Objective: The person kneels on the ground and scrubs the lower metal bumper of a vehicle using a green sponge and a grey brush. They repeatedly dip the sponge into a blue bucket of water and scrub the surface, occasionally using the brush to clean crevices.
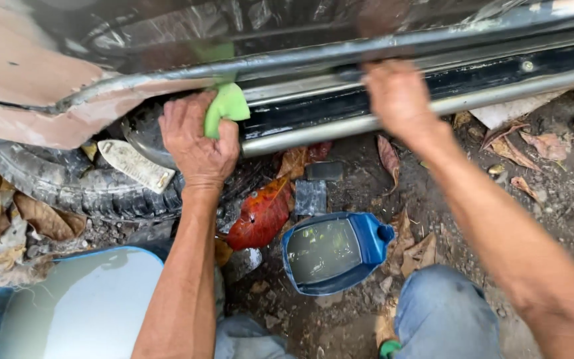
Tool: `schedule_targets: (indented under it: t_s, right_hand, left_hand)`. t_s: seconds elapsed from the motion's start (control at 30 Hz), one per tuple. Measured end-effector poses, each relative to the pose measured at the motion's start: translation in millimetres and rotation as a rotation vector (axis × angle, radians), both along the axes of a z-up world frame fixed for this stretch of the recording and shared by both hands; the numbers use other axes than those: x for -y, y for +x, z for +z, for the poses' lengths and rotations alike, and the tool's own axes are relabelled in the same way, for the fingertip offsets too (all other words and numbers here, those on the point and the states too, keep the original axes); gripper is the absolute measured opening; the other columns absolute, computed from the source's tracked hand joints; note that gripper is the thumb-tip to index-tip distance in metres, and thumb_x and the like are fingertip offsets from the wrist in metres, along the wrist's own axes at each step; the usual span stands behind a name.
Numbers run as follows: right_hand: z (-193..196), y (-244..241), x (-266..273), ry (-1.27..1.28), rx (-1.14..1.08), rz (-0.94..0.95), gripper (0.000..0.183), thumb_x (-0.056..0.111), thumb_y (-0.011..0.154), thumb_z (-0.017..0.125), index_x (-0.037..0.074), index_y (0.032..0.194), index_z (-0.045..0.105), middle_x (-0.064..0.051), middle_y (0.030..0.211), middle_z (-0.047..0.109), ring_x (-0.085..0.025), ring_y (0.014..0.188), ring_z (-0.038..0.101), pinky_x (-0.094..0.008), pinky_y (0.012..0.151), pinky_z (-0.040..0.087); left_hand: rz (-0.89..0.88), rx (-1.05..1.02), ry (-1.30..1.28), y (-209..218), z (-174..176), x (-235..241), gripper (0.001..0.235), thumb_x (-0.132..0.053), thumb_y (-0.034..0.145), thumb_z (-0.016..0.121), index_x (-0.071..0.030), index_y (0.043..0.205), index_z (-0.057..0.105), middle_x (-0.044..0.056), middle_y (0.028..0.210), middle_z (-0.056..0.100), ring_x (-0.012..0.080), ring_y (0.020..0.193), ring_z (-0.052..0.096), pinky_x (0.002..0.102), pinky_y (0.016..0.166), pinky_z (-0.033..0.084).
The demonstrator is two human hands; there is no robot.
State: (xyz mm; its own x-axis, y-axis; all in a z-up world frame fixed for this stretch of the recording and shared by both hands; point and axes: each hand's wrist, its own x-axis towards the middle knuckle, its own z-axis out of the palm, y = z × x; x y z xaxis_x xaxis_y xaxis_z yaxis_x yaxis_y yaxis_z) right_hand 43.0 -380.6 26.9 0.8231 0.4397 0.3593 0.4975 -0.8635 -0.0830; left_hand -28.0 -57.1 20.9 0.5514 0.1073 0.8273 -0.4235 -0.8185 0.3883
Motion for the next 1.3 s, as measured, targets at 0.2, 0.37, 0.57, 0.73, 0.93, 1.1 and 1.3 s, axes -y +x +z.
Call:
schedule_targets:
  t_s: [0.2,0.37,0.57,0.73,0.93,1.1,1.3]
  right_hand:
    - [38,-12,-63,-0.172,-0.295,-0.269,0.066,0.045,0.105,0.019,0.005,0.157,0.028,-0.025,0.160,0.031,-0.045,0.144,0.032,-0.061,0.113,0.022]
    - [43,-41,-153,-0.050,-0.349,-0.004,0.081,0.063,0.102,0.028,0.002,0.153,0.039,-0.030,0.156,0.035,-0.057,0.146,0.024,-0.069,0.118,0.012]
    - [30,-27,-32,-0.170,-0.205,-0.086,0.074,0.058,0.101,0.050,0.001,0.150,0.048,-0.027,0.151,0.048,-0.047,0.143,0.039,-0.068,0.114,0.021]
    - [39,-38,-61,-0.052,-0.317,-0.117,0.081,0.065,0.101,0.041,0.005,0.154,0.041,-0.026,0.156,0.038,-0.051,0.144,0.031,-0.069,0.117,0.017]
    - [34,-49,-79,-0.058,-0.260,0.042,0.082,0.072,0.098,0.034,0.012,0.154,0.045,-0.021,0.156,0.043,-0.048,0.146,0.032,-0.072,0.116,0.014]
    - [25,-50,-14,-0.097,-0.083,-0.056,0.079,0.064,0.098,0.045,0.009,0.155,0.044,-0.019,0.157,0.042,-0.046,0.145,0.034,-0.075,0.113,0.017]
    - [9,-90,-119,0.101,-0.111,0.172,0.077,0.057,0.101,0.045,0.000,0.152,0.044,-0.029,0.156,0.037,-0.055,0.143,0.028,-0.074,0.113,0.020]
  left_hand:
    - [-0.009,-0.014,0.007,5,2,-2,0.033,-0.016,0.079,0.062,0.000,0.107,0.072,0.013,0.095,0.066,0.0261,0.085,0.054,0.040,0.079,0.045]
    - [-0.086,0.058,-0.105,14,-8,-6,0.033,-0.025,0.080,0.065,-0.014,0.110,0.075,0.006,0.095,0.066,0.0281,0.088,0.062,0.039,0.080,0.045]
    - [-0.046,0.083,-0.037,20,-16,-9,0.035,-0.024,0.075,0.069,-0.013,0.107,0.076,0.007,0.092,0.065,0.0279,0.086,0.061,0.041,0.078,0.045]
    - [-0.024,0.076,-0.020,15,-8,-1,0.035,-0.022,0.073,0.070,-0.014,0.106,0.075,0.007,0.092,0.066,0.0295,0.086,0.061,0.041,0.076,0.046]
    - [-0.047,0.064,0.025,17,-13,-9,0.038,-0.022,0.072,0.070,-0.014,0.109,0.075,0.007,0.094,0.065,0.0303,0.088,0.062,0.043,0.079,0.048]
    - [-0.024,0.105,0.039,30,-23,-6,0.037,-0.019,0.068,0.071,-0.012,0.105,0.076,0.009,0.091,0.065,0.0323,0.082,0.062,0.043,0.078,0.049]
    - [-0.020,0.072,0.108,14,-7,-6,0.036,-0.023,0.073,0.070,-0.016,0.108,0.073,0.005,0.096,0.063,0.0295,0.088,0.062,0.041,0.074,0.047]
